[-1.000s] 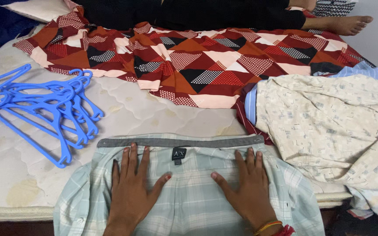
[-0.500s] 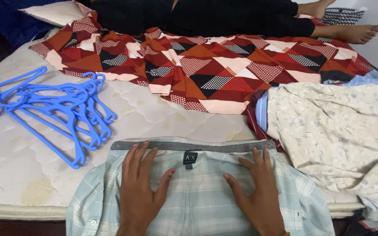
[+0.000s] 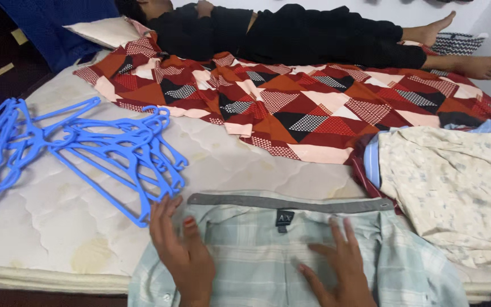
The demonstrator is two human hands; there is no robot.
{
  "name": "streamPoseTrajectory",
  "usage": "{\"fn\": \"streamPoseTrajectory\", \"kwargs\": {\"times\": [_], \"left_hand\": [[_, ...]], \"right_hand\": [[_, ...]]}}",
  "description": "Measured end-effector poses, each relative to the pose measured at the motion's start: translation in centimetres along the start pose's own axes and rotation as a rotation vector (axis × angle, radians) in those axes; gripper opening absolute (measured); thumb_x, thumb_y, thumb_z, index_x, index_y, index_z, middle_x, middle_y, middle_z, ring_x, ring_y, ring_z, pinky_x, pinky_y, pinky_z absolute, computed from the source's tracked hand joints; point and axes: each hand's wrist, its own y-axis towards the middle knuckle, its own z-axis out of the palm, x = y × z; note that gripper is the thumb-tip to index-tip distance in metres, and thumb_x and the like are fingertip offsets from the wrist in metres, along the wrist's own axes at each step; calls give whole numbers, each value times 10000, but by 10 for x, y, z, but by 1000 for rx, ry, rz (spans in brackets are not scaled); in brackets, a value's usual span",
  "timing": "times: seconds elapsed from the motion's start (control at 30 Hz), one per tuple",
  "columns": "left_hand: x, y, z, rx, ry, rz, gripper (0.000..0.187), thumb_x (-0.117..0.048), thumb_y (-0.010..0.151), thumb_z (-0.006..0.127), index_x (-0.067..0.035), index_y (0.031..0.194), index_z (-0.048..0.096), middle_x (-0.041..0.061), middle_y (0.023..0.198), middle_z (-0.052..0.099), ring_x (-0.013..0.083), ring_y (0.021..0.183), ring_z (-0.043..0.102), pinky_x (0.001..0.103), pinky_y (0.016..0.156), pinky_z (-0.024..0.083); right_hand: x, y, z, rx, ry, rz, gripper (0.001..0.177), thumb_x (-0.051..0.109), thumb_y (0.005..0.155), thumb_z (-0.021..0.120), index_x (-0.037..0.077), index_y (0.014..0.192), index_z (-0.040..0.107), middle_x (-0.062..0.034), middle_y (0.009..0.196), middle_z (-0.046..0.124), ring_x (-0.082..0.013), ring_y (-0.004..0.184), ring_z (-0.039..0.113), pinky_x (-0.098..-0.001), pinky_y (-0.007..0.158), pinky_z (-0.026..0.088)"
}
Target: The person unfolds a light blue plaid shirt, buttons it from top to bottom, smooths the collar, and places it on a blue plastic hanger. The shirt remains on the hanger at the end of the clip.
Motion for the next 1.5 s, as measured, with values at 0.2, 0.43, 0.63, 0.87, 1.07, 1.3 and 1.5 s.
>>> {"fn": "streamPoseTrajectory", "kwargs": {"times": [0.2,0.43,0.63,0.87,1.07,1.3,1.5], "left_hand": [[18,7,-11,-188,-11,-133,548,-427,1165,327,36,1296,588,213,1407,574,422,1425,465,498,1187,343],[36,32,-35,-375,-131,-451,763,-612,1111,210,30,1278,588,208,1350,591,341,1305,532,446,1134,358],[48,41,-52,-447,-260,-674,830,-683,1024,212,23,1258,580,179,1227,579,301,1115,596,399,933,501],[58,46,-56,-454,-352,-847,820,-690,1009,246,8,1306,557,151,1213,578,225,1052,604,354,875,503],[58,48,-51,-454,-426,-874,866,-702,987,278,50,1314,556,137,1119,611,181,932,617,289,794,541],[55,48,-48,-403,-420,-946,877,-692,993,274,57,1398,486,205,1180,582,264,1047,644,364,855,540],[67,42,-45,-378,-481,-801,849,-669,982,326,33,1459,367,193,1492,492,354,1288,576,445,990,510]], "right_hand": [[62,6,31,2,197,40,286,232,679,888,160,932,774,-153,1369,617,-371,1348,495,-488,1101,362],[172,69,95,249,819,435,215,178,853,798,65,1028,741,-131,1092,758,-161,951,747,-287,772,625],[242,123,163,356,1249,804,462,162,787,793,26,1163,563,-121,1100,666,-230,756,740,-338,639,614],[257,137,213,615,1398,1180,542,199,857,825,-140,1196,573,-255,1167,633,-293,723,729,-350,607,611],[252,149,217,722,1453,1249,412,247,884,767,-9,1192,666,-164,1149,646,-229,831,713,-317,742,625],[250,157,214,664,1484,1203,301,287,959,715,55,1138,648,-167,1123,654,-219,846,681,-329,704,582],[227,142,197,590,1560,1099,268,279,1000,607,104,1201,622,-63,1160,629,-238,932,706,-361,752,576]]}}
